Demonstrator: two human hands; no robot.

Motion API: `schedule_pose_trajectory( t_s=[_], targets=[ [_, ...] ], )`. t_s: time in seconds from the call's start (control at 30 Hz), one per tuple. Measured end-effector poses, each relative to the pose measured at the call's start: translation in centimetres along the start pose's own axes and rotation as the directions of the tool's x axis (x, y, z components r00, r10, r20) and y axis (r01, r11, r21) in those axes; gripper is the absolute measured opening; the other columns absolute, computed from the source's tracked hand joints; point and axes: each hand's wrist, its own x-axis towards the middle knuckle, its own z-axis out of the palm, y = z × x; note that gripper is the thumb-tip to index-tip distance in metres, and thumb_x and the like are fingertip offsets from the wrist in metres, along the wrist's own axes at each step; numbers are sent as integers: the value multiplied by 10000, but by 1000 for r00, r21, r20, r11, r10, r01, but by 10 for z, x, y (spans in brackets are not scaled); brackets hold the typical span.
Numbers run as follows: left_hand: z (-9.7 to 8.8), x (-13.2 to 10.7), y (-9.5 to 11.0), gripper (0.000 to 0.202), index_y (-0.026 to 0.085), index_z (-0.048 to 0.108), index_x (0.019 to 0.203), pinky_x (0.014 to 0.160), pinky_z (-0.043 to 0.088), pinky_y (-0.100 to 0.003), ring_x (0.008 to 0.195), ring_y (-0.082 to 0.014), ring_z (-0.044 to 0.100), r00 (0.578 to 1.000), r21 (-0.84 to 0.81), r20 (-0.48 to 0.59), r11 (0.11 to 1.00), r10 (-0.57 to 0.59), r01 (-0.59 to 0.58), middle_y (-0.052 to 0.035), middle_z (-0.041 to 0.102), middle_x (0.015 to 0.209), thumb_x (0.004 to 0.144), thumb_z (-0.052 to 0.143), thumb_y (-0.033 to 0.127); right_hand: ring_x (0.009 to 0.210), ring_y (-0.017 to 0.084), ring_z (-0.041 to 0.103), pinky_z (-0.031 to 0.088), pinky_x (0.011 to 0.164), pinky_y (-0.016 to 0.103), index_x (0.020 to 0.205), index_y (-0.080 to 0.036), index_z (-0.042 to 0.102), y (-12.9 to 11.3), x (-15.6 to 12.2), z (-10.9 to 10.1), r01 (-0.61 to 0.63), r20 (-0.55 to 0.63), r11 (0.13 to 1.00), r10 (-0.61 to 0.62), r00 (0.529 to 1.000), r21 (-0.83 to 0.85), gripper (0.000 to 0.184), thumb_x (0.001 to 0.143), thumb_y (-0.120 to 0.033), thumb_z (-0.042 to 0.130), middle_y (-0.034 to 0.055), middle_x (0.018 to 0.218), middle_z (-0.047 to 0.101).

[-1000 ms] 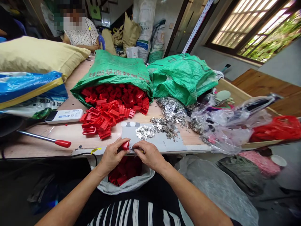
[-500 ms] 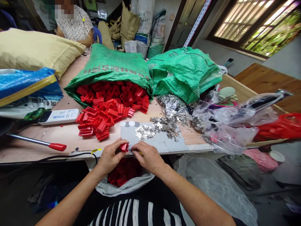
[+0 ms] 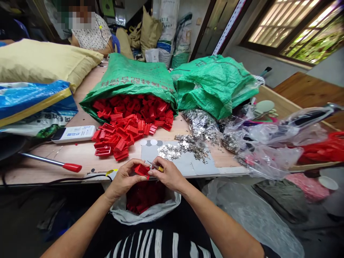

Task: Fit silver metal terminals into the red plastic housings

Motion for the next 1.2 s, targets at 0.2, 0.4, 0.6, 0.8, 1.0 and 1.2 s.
schedule_pose_trajectory(
  t_s=[0.2, 0.4, 0.6, 0.8, 1.0, 1.2],
  targets=[
    [-2, 2, -1, 335, 188, 608, 960, 813, 524, -281, 900, -170, 663, 999, -150, -53, 989, 2, -10, -30, 708, 984, 667, 767, 157, 672, 102, 430, 327, 617, 204, 768, -187, 495, 2, 13, 8, -43, 44, 974, 34, 998, 221, 149, 766, -260, 625, -62, 720, 490],
    [-1, 5, -3, 327, 184, 588, 995, 819, 525, -302, 897, -173, 656, 999, -84, -31, 996, 22, -25, -45, 686, 1006, 704, 737, 184, 693, 108, 451, 332, 636, 211, 752, -183, 504, 1, 16, 7, -41, 23, 991, 38, 999, 129, 124, 754, -230, 620, -58, 722, 519],
    [1, 4, -4, 312, 195, 583, 1100, 892, 488, -343, 996, -202, 614, 994, 256, 66, 962, 85, -99, -74, 652, 1074, 799, 646, 251, 711, 116, 480, 368, 634, 216, 878, -176, 569, 0, 0, -8, -20, 33, 998, 18, 999, 55, 180, 895, -341, 501, -21, 784, 563],
    [3, 5, -8, 360, 224, 560, 1195, 1011, 408, -379, 1145, -204, 540, 963, 496, 93, 827, 252, -264, -78, 610, 1187, 839, 564, 172, 822, 147, 544, 422, 754, 266, 1079, -207, 605, -2, -24, -18, 59, 42, 987, -53, 998, -151, 208, 920, -215, 471, 25, 901, 605],
    [9, 6, -9, 505, 233, 463, 1314, 1002, 421, -381, 1142, -190, 534, 954, 600, 97, 748, 284, -284, -85, 579, 1219, 831, 520, 96, 935, 173, 579, 455, 843, 298, 1202, -218, 563, 3, -31, -6, 115, 24, 936, -113, 993, -332, 346, 865, -141, 551, 62, 1017, 609],
    [17, 6, -9, 543, 234, 480, 1286, 959, 452, -393, 1070, -197, 571, 947, 651, 58, 707, 317, -277, -75, 606, 1144, 778, 509, 44, 968, 164, 576, 464, 868, 291, 1115, -215, 574, 5, -26, 1, 165, -7, 920, -179, 984, -355, 276, 864, -108, 534, 54, 1039, 604]
  ],
)
